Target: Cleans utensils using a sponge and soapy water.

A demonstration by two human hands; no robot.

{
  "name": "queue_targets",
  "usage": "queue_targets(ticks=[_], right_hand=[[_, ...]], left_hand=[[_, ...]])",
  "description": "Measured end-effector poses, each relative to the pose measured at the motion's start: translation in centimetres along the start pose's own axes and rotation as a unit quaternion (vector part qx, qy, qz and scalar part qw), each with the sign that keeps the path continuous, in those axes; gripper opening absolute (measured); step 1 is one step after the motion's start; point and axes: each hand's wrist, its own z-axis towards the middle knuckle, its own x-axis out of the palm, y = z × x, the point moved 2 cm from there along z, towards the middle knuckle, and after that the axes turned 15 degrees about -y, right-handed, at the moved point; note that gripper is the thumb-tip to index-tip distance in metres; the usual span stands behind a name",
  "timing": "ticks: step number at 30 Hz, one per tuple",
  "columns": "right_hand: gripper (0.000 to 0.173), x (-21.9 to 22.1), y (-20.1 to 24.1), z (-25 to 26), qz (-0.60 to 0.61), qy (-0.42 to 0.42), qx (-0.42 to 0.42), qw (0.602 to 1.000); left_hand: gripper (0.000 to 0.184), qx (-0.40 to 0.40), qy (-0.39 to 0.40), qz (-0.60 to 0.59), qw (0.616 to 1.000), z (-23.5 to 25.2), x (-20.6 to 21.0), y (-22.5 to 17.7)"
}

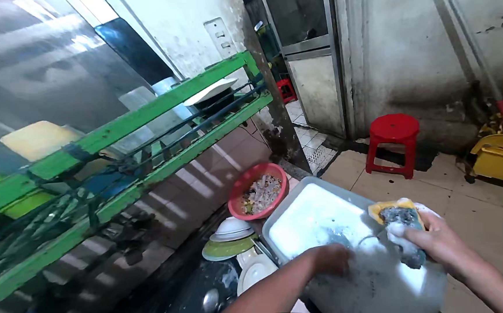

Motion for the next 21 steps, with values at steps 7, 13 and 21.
queue_targets(ticks=[7,13,21], right_hand=[[0.061,-0.3,0.2,-0.7,0.091,-0.049,0.008,0.995],[0.064,-0.2,0.0,-0.6,0.075,-0.030,0.006,0.997],[0.064,-0.2,-0.2,-0.4,0.065,-0.019,0.004,0.998]], left_hand=[[0.046,-0.013,0.033,-0.022,0.999,1.1,-1.0,0.3],[0.054,-0.029,0.026,0.104,0.994,1.6,0.9,-4.1],[0.044,-0.012,0.017,0.097,0.995,1.1,1.4,-2.4]])
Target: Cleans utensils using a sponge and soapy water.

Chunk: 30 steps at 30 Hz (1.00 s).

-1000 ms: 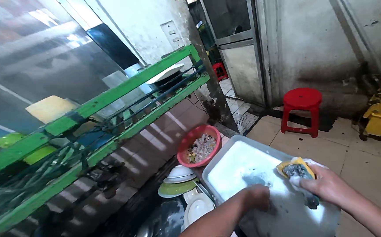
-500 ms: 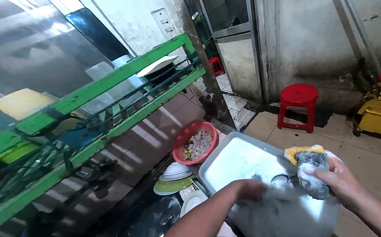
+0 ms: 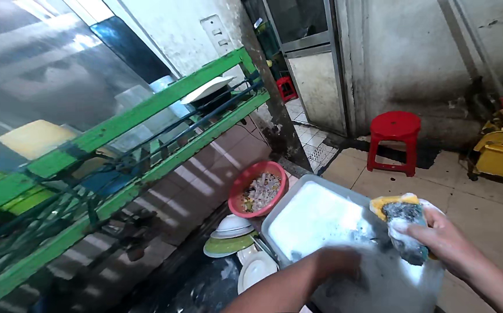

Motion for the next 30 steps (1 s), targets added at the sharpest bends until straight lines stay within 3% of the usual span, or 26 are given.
queue_targets(ticks=[4,7,13,16,20,25,30], right_hand=[[0.064,-0.1,-0.1,0.2,-0.009,0.003,-0.009,1.000],[0.064,-0.1,-0.1,0.0,0.003,-0.005,-0.008,1.000],[0.065,-0.1,0.3,-0.1,-0.010,0.004,0.006,1.000],[0.065,-0.2,0.1,0.2,-0.018,0.007,0.006,1.000],[0.069,-0.2,-0.1,0.1,-0.001,0.012,0.005,1.000],[0.066,-0.3,0.2,0.2,-0.023,0.026,-0.002,0.999],[0.067,-0.4,-0.1,0.5,-0.033,0.030,-0.003,0.999]], left_hand=[[0.044,-0.018,-0.061,-0.027,0.998,1.8,-0.2,-1.3],[0.047,-0.057,-0.065,-0.059,0.995,2.4,0.0,-2.2],[0.046,-0.044,0.004,-0.054,0.998,2.9,-0.7,-1.0],[0.043,-0.006,-0.003,-0.078,0.997,2.0,-1.4,-2.0],[0.043,0.010,0.048,-0.048,0.998,-0.2,-2.6,-4.3],[0.048,-0.029,0.052,-0.024,0.998,0.4,-1.5,-3.6],[0.043,0.005,0.026,-0.056,0.998,3.4,-1.3,-3.4]])
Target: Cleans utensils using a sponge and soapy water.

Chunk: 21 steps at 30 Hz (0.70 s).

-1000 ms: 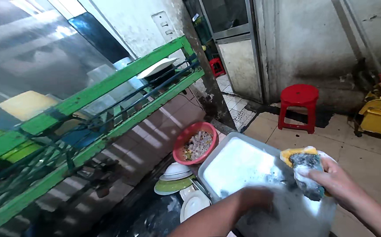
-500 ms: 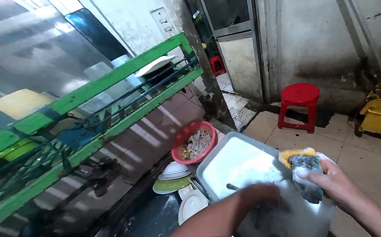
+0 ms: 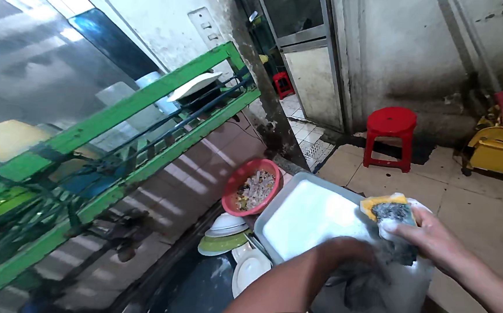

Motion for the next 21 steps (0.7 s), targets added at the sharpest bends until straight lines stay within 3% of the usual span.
queue_targets(ticks=[2,5,8,10,12,14,17,21], right_hand=[[0.064,0.0,0.0,0.0,-0.002,-0.005,-0.001,1.000],[0.067,-0.1,-0.1,-0.1,-0.020,-0.007,0.007,1.000],[0.061,-0.1,0.3,-0.1,-0.021,0.006,0.005,1.000],[0.057,-0.2,0.4,-0.2,-0.015,0.015,0.001,1.000],[0.059,-0.2,0.3,-0.3,-0.018,0.015,0.004,1.000],[0.065,-0.4,0.1,-0.2,-0.020,0.016,-0.002,1.000],[0.074,-0.4,-0.3,0.1,-0.019,0.029,-0.010,0.999],[0.073,-0.3,0.0,0.5,-0.092,0.056,-0.040,0.993]], left_hand=[[0.044,-0.007,-0.031,-0.012,0.999,0.5,0.0,-1.1],[0.046,-0.042,-0.012,-0.006,0.999,0.5,-0.3,-2.1],[0.041,-0.029,-0.008,-0.035,0.999,1.4,0.3,0.5],[0.034,-0.029,-0.050,-0.157,0.986,0.8,0.5,2.9],[0.033,-0.094,-0.062,-0.234,0.966,-0.2,-0.6,4.0],[0.043,-0.166,-0.085,-0.211,0.960,-1.5,-2.7,4.2],[0.047,-0.205,-0.126,-0.298,0.924,-2.7,-4.0,6.2],[0.049,-0.257,-0.124,-0.151,0.946,-1.3,-3.3,7.9]])
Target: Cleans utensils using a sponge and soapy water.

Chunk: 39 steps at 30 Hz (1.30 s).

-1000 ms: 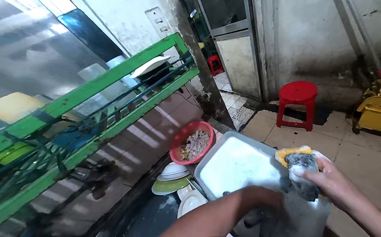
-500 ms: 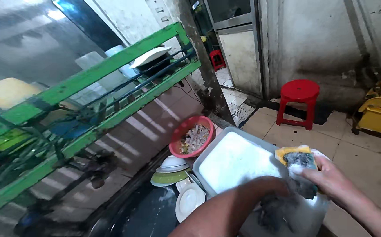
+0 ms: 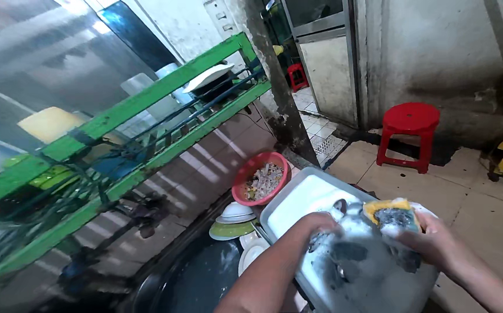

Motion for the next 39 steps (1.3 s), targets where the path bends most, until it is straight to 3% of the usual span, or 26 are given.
queue_targets(ticks=[2,4,9,13,14,16,18,20,26,30,33,39], right_hand=[[0.061,0.1,0.5,0.0,-0.053,0.024,-0.044,0.997],[0.056,0.3,1.0,-0.3,-0.091,0.059,-0.070,0.992],[0.052,0.9,1.3,-0.5,-0.166,0.117,-0.098,0.974],[0.052,1.1,1.7,-0.4,-0.201,0.148,-0.102,0.963],[0.052,1.2,1.8,-0.4,-0.216,0.159,-0.096,0.959],[0.051,1.4,2.0,-0.3,-0.245,0.181,-0.084,0.949],[0.049,1.8,1.6,-0.1,-0.269,0.195,-0.079,0.940],[0.049,2.2,0.9,0.1,-0.294,0.201,-0.077,0.931],[0.052,2.5,1.2,-0.4,-0.313,0.175,-0.072,0.931],[0.051,2.4,2.0,-0.9,-0.309,0.173,-0.066,0.933],[0.051,2.4,2.0,-0.9,-0.313,0.171,-0.072,0.931],[0.048,2.5,1.1,-0.7,-0.331,0.181,-0.093,0.921]], left_hand=[[0.047,0.017,0.002,0.049,0.999,0.2,0.6,-0.3],[0.042,0.041,-0.003,0.021,0.999,0.0,0.6,-0.1],[0.042,0.062,-0.032,-0.115,0.991,-2.3,-1.7,2.5],[0.051,0.031,-0.050,-0.298,0.953,-4.9,-2.7,4.6],[0.052,0.024,-0.039,-0.282,0.958,-5.2,-2.6,4.7],[0.052,0.048,-0.011,-0.114,0.992,-3.9,-1.8,4.7],[0.048,0.066,0.012,0.006,0.998,-2.2,-0.9,4.3],[0.045,0.056,0.013,0.054,0.997,-1.1,-0.5,3.7],[0.050,-0.025,-0.060,-0.027,0.998,0.1,-0.3,1.7],[0.054,0.021,-0.158,-0.112,0.981,-1.3,2.8,-1.8],[0.067,0.032,-0.149,-0.059,0.987,-2.7,4.6,-3.2],[0.058,0.067,-0.174,-0.060,0.981,-2.2,4.1,-1.8]])
